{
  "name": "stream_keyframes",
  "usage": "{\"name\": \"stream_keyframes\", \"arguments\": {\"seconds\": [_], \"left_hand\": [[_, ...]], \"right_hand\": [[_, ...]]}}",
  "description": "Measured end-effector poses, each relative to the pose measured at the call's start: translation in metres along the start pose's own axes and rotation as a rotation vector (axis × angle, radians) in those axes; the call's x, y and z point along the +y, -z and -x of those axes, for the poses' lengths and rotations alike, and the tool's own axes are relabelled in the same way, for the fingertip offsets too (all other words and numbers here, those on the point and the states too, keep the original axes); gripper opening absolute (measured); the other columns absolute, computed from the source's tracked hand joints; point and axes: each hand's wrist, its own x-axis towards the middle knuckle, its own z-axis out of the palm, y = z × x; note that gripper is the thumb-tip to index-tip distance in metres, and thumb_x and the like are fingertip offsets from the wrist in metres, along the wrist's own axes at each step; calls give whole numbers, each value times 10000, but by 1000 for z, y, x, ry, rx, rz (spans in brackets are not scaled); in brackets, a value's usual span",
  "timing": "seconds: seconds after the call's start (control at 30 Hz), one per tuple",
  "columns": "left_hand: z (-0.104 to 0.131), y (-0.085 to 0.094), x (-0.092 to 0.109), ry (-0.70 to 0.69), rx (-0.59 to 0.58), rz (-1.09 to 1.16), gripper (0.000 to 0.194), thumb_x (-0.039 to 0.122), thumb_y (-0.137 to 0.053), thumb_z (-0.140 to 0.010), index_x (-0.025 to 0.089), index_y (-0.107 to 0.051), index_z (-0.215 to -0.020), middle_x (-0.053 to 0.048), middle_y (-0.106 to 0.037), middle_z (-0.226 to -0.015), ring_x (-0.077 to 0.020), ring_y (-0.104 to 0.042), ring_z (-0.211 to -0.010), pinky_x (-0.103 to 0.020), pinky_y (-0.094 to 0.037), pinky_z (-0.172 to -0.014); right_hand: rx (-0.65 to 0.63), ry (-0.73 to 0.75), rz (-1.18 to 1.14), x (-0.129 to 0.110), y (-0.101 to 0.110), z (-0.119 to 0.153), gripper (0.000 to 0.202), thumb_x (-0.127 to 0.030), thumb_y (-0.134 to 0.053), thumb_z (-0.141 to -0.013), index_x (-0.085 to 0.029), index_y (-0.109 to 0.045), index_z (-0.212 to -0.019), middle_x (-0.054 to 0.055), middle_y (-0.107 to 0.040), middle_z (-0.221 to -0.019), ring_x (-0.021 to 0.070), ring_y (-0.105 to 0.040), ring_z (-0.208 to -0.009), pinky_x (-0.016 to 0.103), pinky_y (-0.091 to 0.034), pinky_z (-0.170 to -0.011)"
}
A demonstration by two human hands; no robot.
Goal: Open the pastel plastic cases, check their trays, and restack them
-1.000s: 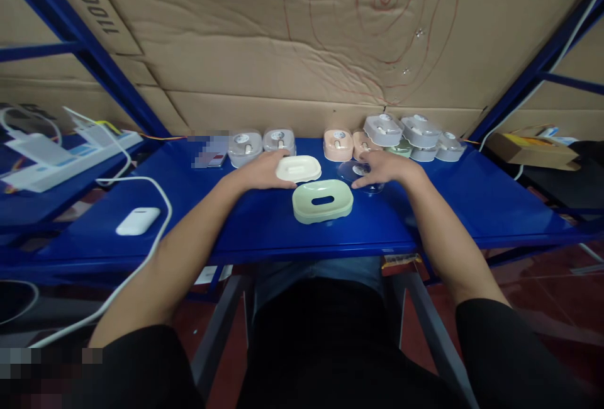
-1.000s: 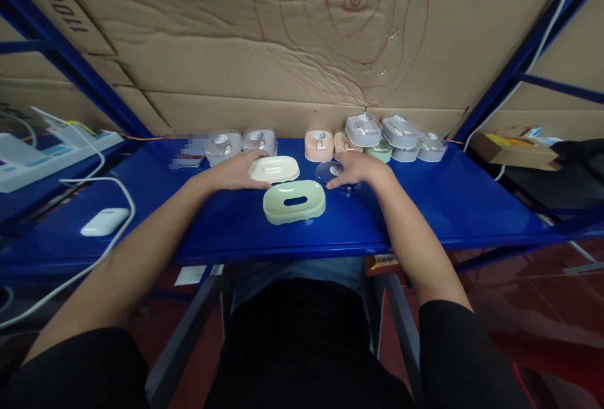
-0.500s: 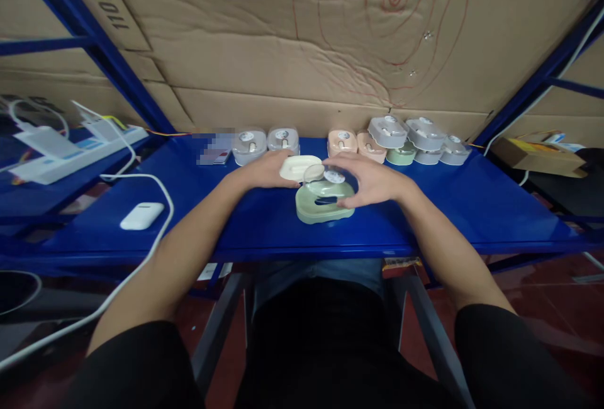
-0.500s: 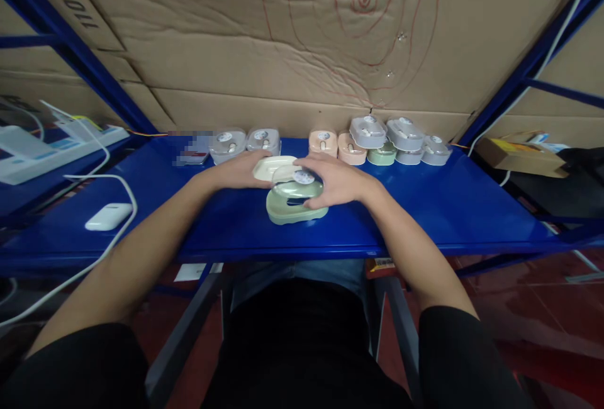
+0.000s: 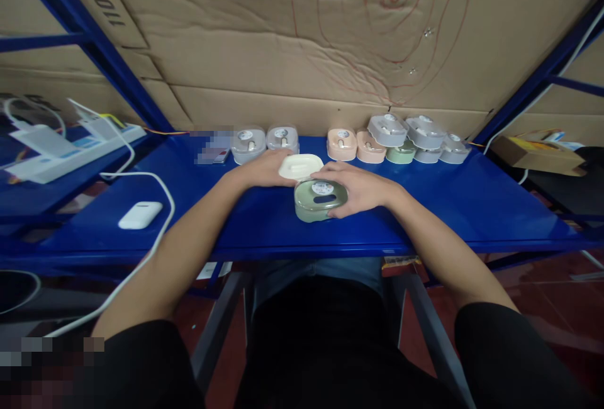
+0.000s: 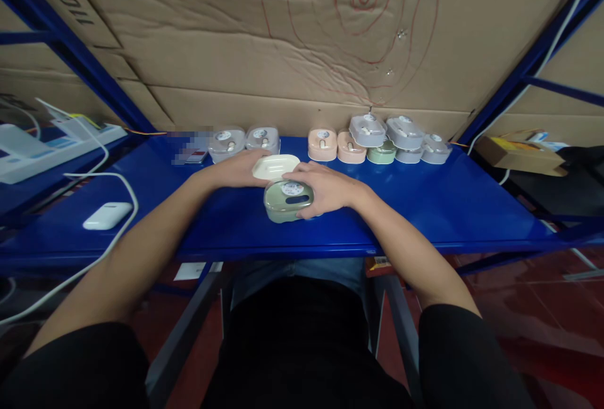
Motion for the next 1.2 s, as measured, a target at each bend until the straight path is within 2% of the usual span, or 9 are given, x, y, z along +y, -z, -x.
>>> {"name": "stream_keyframes", "arguments": {"seconds": [0.2,0.33,0.47,0.57,0.63,0.77,0.93,1.03,1.2], "left_hand": [[0,0,-3,2,-1,17,696,704,-942,-711,292,-808,-1255,-99,-882,-1195,-426,-796,-1255,-497,-611,-1067],[0,1,-9,62,5,-2,785,674,-989,-666,279,-789,-1314,-133,-872,-1270,-458,-791,-1276,-554,-604,-1094],[1,-4,-1,144,-29,-14,991,697,-1015,-636,234,-729,-1464,-202,-825,-1430,-508,-790,-1316,-624,-597,-1141],[1,-18,14,75,-35,88,1176,709,-1046,-622,227,-627,-1610,-236,-745,-1605,-543,-711,-1484,-671,-544,-1251],[0,-30,23,28,-47,166,1237,692,-1065,-627,241,-573,-1667,-238,-708,-1661,-549,-668,-1547,-696,-525,-1283],[-1,-43,31,-9,-74,231,1322,643,-1102,-607,237,-517,-1720,-254,-720,-1625,-558,-696,-1511,-722,-564,-1240],[1,-34,29,-105,-90,278,1299,618,-1105,-645,279,-497,-1742,-226,-718,-1644,-508,-714,-1511,-664,-581,-1250],[2,-30,31,-76,-113,228,1270,646,-1066,-693,254,-480,-1750,-229,-711,-1658,-506,-705,-1520,-647,-567,-1262],[2,-32,34,-14,-137,194,1343,675,-1030,-689,219,-418,-1794,-243,-664,-1722,-521,-636,-1599,-649,-511,-1322]], "right_hand": [[-21,-12,-32,1,-4,-1,1059,-524,-1009,-786,-281,-608,-1735,132,-715,-1572,419,-691,-1461,588,-594,-1257],[-24,-48,-31,4,1,2,1084,-539,-1052,-748,-306,-628,-1719,128,-740,-1592,445,-700,-1468,633,-590,-1260],[114,-70,-37,15,14,5,1119,-604,-1038,-757,-286,-614,-1743,144,-687,-1716,460,-644,-1579,669,-497,-1366],[263,-110,1,29,20,5,1132,-601,-1028,-755,-258,-609,-1749,172,-633,-1783,492,-577,-1653,730,-431,-1397],[293,-142,26,37,20,4,1122,-588,-1019,-755,-250,-614,-1746,181,-635,-1781,501,-572,-1655,752,-430,-1386],[238,-157,23,42,20,6,1115,-602,-1010,-766,-238,-619,-1745,182,-655,-1764,480,-595,-1642,717,-457,-1383],[179,-182,29,34,16,4,1133,-621,-1007,-778,-194,-613,-1751,201,-665,-1747,476,-613,-1623,677,-481,-1381],[128,-224,41,30,8,1,1131,-668,-1000,-776,-221,-622,-1744,190,-717,-1678,495,-663,-1555,698,-528,-1328],[71,-266,57,29,-1,-2,1172,-730,-959,-813,-221,-563,-1791,205,-727,-1622,493,-713,-1465,663,-571,-1275]]}}
